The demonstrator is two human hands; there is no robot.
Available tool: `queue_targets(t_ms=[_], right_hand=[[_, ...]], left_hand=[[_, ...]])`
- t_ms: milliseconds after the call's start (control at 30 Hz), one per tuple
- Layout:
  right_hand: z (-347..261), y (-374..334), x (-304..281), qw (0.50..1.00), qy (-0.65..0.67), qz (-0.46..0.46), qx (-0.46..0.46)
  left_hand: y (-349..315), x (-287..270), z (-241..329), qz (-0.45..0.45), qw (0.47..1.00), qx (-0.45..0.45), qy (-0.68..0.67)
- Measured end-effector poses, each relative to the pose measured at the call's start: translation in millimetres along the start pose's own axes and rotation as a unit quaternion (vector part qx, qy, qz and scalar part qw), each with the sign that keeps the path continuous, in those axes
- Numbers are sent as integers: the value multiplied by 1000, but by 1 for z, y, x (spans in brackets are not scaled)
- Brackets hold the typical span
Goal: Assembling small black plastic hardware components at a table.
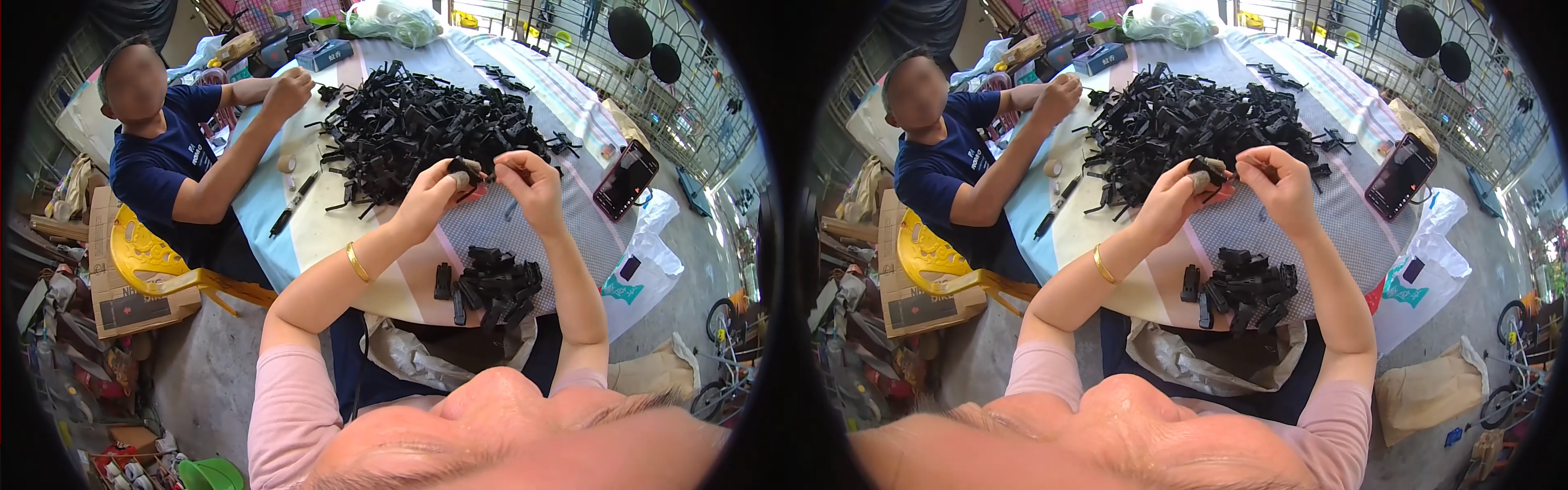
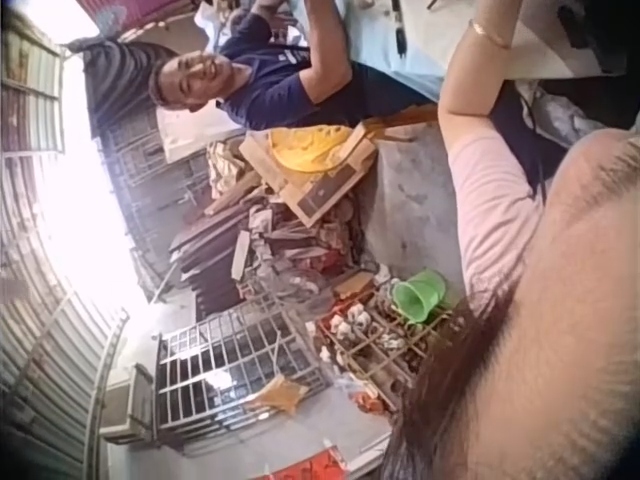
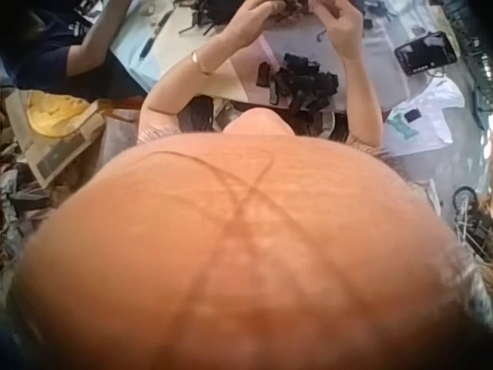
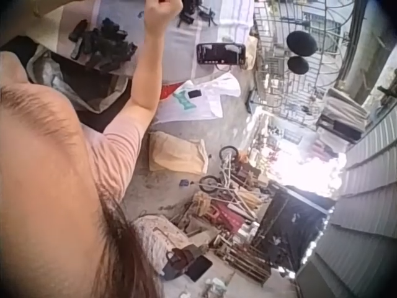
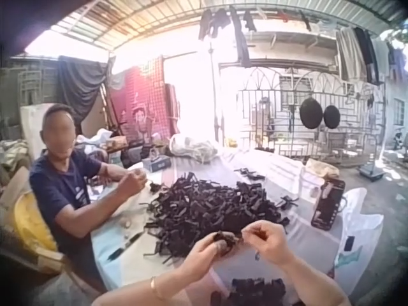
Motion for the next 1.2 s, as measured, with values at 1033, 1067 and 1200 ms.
queue_targets(t_ms=[1033, 1067, 1200], right_hand=[[3, -3, 16, 988, 43, -108, 106], [4, -3, 16, 986, 44, -114, 111], [5, -4, 16, 984, 54, -120, 123]], left_hand=[[-4, 2, 3, 22, 987, 43, 153], [-4, 3, 4, 23, 987, 48, 150], [-4, 5, 4, 19, 982, 60, 177]])
Point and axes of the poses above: each hand's wrist, its own y-axis towards the middle knuckle, its own x-axis out of the palm, z = x × y, the point moved 2 cm from there along y, towards the middle knuckle, and after that the axes turned 11 degrees about -z, right-handed, at the moved point
